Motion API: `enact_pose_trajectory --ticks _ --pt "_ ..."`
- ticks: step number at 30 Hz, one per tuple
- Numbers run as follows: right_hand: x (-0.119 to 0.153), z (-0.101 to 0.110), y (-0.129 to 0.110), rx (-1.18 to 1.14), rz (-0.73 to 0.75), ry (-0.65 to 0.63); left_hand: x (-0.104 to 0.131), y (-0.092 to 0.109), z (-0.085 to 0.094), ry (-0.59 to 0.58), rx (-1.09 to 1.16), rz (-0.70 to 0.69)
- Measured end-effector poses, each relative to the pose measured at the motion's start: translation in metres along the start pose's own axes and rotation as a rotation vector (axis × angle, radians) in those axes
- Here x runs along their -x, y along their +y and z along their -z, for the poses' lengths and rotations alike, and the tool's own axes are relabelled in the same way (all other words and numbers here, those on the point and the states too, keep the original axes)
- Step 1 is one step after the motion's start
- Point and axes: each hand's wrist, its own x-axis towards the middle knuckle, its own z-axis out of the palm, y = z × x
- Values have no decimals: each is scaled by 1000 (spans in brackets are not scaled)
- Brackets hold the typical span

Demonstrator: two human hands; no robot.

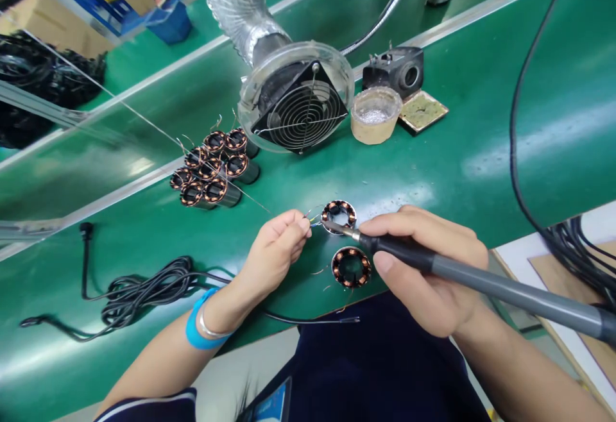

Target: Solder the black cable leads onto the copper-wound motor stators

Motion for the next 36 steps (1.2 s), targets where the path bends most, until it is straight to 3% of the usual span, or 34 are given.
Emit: enact_pose_trajectory --ticks 13,23,31,36 --pt "-2 -2 -4 29 45 -31 0 0 -1 1 -66 -35" --pt "-2 -1 -17 180 132 -159 1 0 -1 -8 -67 -52" --pt "2 4 -21 226 18 -2 1 -1 1 -8 -59 -51" --pt "-2 1 -15 138 142 -12 -1 1 -1 -19 -39 -37"
